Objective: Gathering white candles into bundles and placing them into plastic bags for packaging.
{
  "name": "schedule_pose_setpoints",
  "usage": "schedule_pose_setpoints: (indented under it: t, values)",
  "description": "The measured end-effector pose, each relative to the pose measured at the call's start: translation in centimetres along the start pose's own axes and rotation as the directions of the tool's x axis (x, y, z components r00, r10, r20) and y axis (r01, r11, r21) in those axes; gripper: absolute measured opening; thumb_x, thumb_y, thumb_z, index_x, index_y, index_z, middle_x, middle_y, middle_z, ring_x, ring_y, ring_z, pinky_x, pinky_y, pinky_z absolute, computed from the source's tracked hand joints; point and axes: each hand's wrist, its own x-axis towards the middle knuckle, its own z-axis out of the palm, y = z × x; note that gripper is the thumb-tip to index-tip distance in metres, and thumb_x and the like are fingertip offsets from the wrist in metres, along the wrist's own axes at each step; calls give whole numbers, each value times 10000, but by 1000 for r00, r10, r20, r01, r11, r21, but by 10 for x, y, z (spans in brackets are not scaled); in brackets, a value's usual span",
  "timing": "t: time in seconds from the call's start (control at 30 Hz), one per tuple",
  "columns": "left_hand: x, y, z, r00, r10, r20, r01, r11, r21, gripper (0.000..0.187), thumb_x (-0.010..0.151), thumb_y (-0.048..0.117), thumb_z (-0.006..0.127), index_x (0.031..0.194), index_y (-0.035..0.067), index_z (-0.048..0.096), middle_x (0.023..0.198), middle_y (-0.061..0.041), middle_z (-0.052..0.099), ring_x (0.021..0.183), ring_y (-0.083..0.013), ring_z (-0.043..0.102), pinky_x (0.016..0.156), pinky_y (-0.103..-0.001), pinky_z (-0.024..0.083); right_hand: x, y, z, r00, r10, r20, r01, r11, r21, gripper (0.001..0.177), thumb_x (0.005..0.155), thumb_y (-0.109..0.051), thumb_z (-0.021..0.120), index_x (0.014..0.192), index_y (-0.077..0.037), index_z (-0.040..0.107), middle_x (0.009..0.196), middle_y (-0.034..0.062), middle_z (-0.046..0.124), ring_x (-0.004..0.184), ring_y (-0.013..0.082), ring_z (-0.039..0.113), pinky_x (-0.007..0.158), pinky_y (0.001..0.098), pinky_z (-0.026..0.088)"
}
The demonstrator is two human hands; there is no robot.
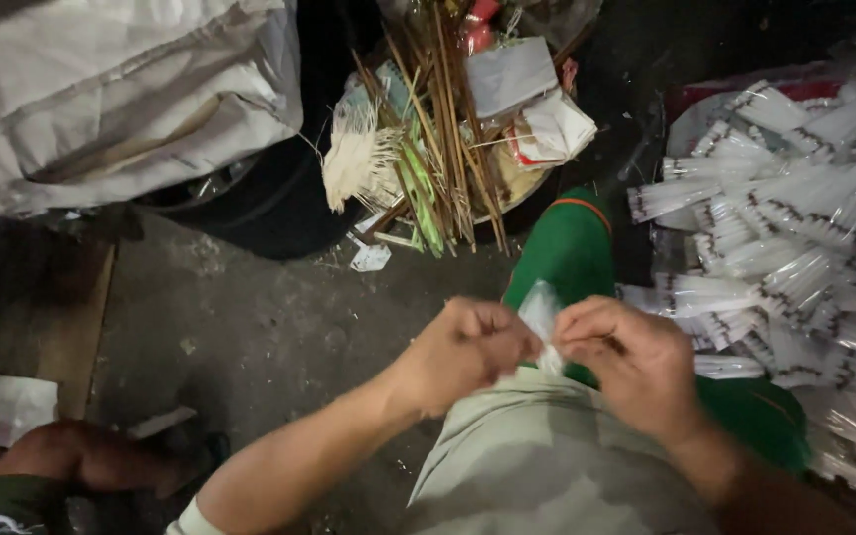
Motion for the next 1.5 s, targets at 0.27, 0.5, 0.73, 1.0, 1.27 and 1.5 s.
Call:
schedule_pose_setpoints:
  t: [0.27, 0.5, 0.73, 1.0, 1.27, 1.5]
  values:
    - [14, 3, -16, 922, 348, 168, -385, 794, 471, 390, 947, 309, 719, 751, -25, 680, 452, -159, 546, 431, -195, 467, 449, -351, 409, -16, 68, 11, 930, 355, 97, -322, 657, 682, 123, 876, -11, 756, 891, 60, 657, 927, 159, 739, 689, 180, 681, 556, 286, 569]
    - [18, 19, -10, 655, 662, 365, -705, 361, 611, 214, 986, 241, 677, 1103, 77, 748, 779, -215, 691, 679, -414, 688, 621, -470, 565, -5, 85, 13, 945, 317, 81, -270, 617, 739, 83, 890, 52, 706, 896, 101, 639, 888, 214, 721, 718, 217, 690, 554, 302, 541]
    - [42, -18, -3, 667, 710, 226, -646, 400, 650, 126, 949, 251, 676, 957, 134, 724, 694, -59, 623, 657, -313, 671, 577, -380, 540, -11, 74, 10, 969, 240, -65, -176, 847, 502, 36, 904, 57, 677, 935, 63, 695, 952, 193, 763, 710, 219, 738, 634, 312, 596]
    - [41, -21, 11, 630, 741, 232, -645, 333, 688, 95, 926, 203, 708, 902, 112, 701, 659, -76, 627, 619, -318, 673, 557, -381, 544, 11, -12, -13, 984, -164, -72, 151, 976, -157, 152, 909, 70, 634, 942, 18, 773, 1209, 192, 734, 786, 230, 738, 656, 329, 650]
    - [36, -14, 18, 261, 878, 400, -723, -97, 684, 247, 1016, 157, 513, 848, 18, 629, 661, -89, 499, 523, -306, 552, 495, -409, 473, 0, 18, -11, 856, 495, -149, -461, 862, 209, 215, 834, 15, 781, 1035, 27, 705, 729, 135, 754, 514, 158, 650, 569, 306, 574]
    - [34, -13, 26, 147, 938, 313, -733, -108, 671, 252, 1004, 95, 535, 814, -11, 662, 687, -83, 497, 514, -286, 530, 497, -368, 463, -6, 19, -17, 864, 503, 36, -478, 794, 376, 95, 922, 17, 686, 940, 72, 761, 662, 106, 712, 504, 124, 613, 513, 271, 543]
